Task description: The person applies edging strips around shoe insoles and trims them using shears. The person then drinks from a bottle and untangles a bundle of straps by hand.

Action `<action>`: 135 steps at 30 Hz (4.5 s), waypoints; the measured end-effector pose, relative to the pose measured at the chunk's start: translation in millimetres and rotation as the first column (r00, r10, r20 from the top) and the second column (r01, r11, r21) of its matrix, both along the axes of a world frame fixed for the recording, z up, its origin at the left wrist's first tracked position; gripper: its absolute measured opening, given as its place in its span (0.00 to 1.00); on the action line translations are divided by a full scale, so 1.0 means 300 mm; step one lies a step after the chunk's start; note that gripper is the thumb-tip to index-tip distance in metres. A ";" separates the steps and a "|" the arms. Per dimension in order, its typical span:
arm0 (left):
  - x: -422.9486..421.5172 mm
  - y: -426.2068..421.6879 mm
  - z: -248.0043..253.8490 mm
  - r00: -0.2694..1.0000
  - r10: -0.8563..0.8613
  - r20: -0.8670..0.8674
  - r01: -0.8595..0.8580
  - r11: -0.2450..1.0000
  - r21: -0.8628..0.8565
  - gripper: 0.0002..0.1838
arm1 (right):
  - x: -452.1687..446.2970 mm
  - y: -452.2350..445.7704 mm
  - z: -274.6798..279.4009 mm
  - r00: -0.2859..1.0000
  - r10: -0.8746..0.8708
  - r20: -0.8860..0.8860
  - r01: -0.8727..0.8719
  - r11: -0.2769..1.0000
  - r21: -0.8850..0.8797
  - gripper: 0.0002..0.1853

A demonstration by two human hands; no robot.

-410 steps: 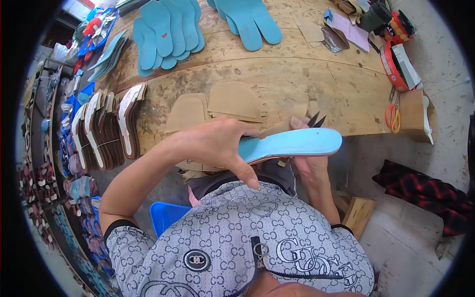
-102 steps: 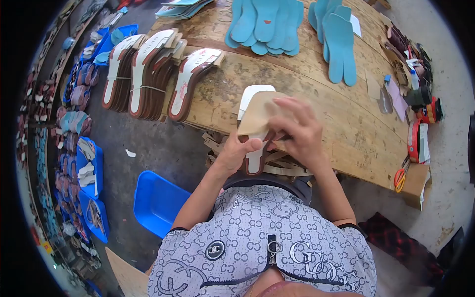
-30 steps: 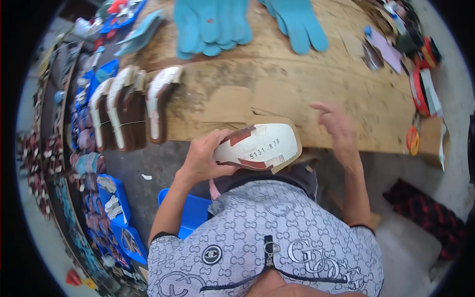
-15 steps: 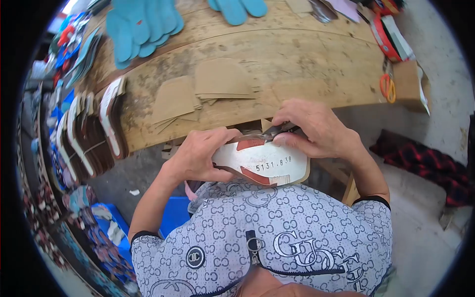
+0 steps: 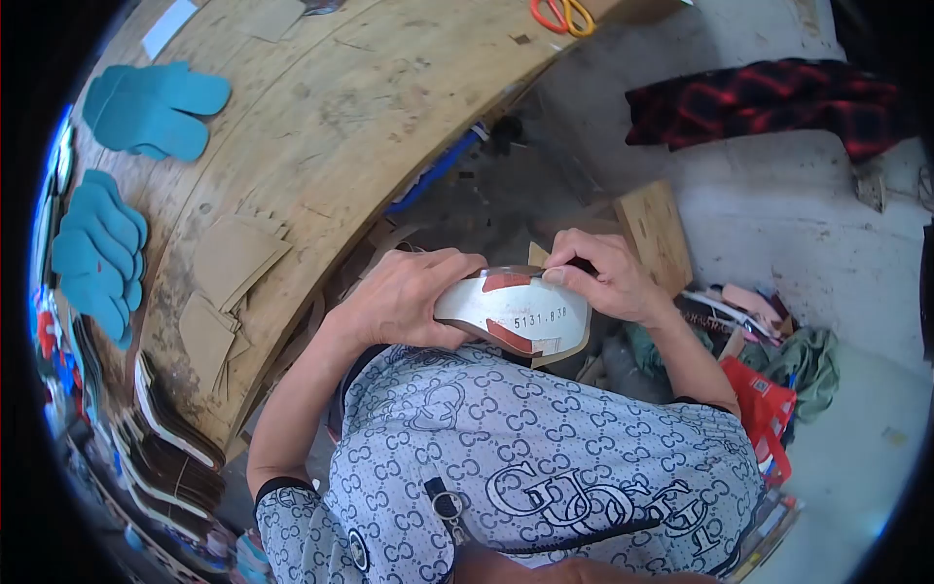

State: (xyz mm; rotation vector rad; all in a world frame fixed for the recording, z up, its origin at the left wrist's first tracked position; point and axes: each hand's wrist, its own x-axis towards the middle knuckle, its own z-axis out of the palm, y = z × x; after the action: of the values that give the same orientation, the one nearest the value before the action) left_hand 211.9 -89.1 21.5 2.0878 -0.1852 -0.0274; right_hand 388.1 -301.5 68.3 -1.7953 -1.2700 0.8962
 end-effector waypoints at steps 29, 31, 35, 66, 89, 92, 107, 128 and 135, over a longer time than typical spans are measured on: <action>-1.207 0.332 -0.114 -0.330 0.693 0.641 -0.511 -0.702 0.496 0.42 | 0.212 0.804 -0.285 0.794 -0.264 0.548 0.126 0.953 0.276 0.21; -0.880 0.338 0.010 -0.267 0.736 0.622 -0.787 -0.540 0.300 0.40 | 0.232 0.807 -0.284 0.747 -0.256 0.613 0.077 0.950 0.303 0.21; -0.303 0.446 0.096 0.300 0.887 0.351 -0.941 0.216 0.259 0.42 | 0.306 0.936 -0.253 0.773 -0.275 0.572 0.075 0.934 0.349 0.23; 0.374 0.842 -0.212 0.463 0.871 0.162 -0.872 0.415 0.261 0.67 | 0.465 1.193 0.421 0.876 -0.408 0.259 0.061 0.625 0.778 0.27; -0.596 -0.013 0.315 0.596 0.794 -0.117 -0.440 0.202 -0.875 0.60 | -0.520 0.769 0.444 0.625 0.188 0.757 -0.775 0.266 0.574 0.31; -0.637 -0.031 0.295 0.615 0.784 -0.082 -0.477 0.288 -0.831 0.62 | -0.552 0.805 0.511 0.657 0.467 0.591 -0.742 0.263 0.617 0.19; -0.904 -0.089 0.276 0.354 0.832 0.427 -0.614 0.551 -0.565 0.65 | -0.678 0.830 0.541 0.704 0.702 0.109 -0.556 0.448 0.700 0.12; -1.150 -0.243 0.349 -0.063 0.714 0.697 -0.816 0.365 -0.448 0.56 | 0.195 1.145 -0.559 0.404 -0.212 0.890 0.277 0.956 0.102 0.27; -1.131 -0.238 0.355 -0.056 0.713 0.699 -0.816 0.370 -0.443 0.55 | 0.185 1.115 -0.536 0.434 -0.246 0.866 0.189 0.965 0.180 0.26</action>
State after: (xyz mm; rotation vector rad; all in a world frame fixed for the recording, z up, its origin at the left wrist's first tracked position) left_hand -127.3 -160.6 127.9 1.8016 0.5346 1.8059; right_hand 443.5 33.1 -92.5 -2.4107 -1.5510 -0.3711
